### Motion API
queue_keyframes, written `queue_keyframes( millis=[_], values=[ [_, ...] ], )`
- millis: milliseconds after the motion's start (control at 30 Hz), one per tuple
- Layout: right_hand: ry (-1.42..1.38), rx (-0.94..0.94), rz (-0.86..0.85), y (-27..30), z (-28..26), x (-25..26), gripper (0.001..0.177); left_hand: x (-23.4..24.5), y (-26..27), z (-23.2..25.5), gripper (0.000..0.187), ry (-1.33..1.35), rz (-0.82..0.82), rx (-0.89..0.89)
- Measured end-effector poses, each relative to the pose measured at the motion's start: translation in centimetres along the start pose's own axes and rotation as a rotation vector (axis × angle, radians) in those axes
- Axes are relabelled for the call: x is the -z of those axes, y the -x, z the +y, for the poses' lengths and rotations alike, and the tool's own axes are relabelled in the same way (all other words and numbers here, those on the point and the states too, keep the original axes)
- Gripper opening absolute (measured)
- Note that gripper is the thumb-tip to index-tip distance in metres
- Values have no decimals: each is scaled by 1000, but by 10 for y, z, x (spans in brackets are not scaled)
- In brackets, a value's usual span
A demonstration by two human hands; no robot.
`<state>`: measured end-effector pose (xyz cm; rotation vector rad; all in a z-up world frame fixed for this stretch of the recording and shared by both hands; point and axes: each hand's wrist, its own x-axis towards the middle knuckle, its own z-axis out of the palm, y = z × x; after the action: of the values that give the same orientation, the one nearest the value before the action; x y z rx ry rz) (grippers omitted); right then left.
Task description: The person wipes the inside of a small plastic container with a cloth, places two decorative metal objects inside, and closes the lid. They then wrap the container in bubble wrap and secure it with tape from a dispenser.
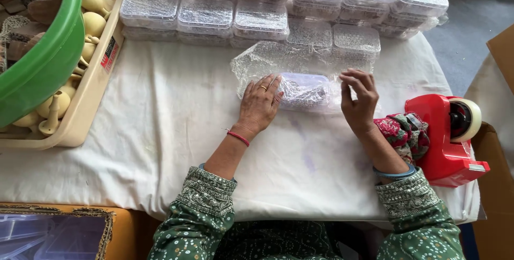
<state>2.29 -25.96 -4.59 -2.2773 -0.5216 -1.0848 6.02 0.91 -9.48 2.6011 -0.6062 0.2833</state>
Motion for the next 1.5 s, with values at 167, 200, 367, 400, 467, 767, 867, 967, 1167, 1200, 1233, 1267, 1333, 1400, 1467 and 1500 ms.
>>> queue_keyframes(
  millis=[167, 200, 367, 400, 467, 767, 867, 967, 1167, 1200, 1233, 1267, 1333, 1400, 1467, 1500],
  values=[
    [60, -47, -29, 14, 14, -1, 11, -3, 1, 2, 57, 5, -1, 21],
    [120, -36, -161, 15, 15, -5, 8, -2, 1, 2, 57, 9, -9, 37],
    [280, 201, -332, -3, -7, -4, 25, -5, -3, -6, 57, 21, 35, 62],
    [218, 109, -378, 1, -4, -6, 27, -3, -2, -7, 58, 41, 59, 75],
    [158, 17, -421, 4, -2, -8, 30, 1, -1, -4, 60, 61, 83, 85],
    [54, -107, -450, 7, 10, -15, 33, -2, -7, 46, 53, -3, 115, -409],
    [-256, -357, -424, 11, 35, -19, 29, -9, -12, 44, 57, -115, 28, -359],
    [-492, -610, -186, 5, 58, -14, 22, -7, -11, 46, 60, -151, -15, -307],
    [20, -282, -182, -55, 36, -21, 33, -3, -8, 48, 61, -197, 3, -321],
    [105, -143, -260, -62, 41, -31, 42, -5, -8, 47, 61, -192, 12, -325],
    [190, -3, -336, -68, 46, -41, 51, -6, -8, 47, 60, -187, 21, -328],
    [185, 1, -338, -73, 50, -51, 51, -7, -8, 46, 60, -189, 23, -322],
    [210, -19, -441, -82, 57, -72, 53, -9, -9, 45, 58, -181, 26, -322],
    [256, -8, -456, -86, 67, -84, 54, -8, -9, 45, 59, -188, 26, -320],
    [306, -3, -473, -89, 73, -91, 56, -6, -8, 45, 60, -190, 23, -322],
    [344, -76, -512, -90, 75, -92, 42, -4, -9, 46, 60, -186, 16, -325]
  ],
)
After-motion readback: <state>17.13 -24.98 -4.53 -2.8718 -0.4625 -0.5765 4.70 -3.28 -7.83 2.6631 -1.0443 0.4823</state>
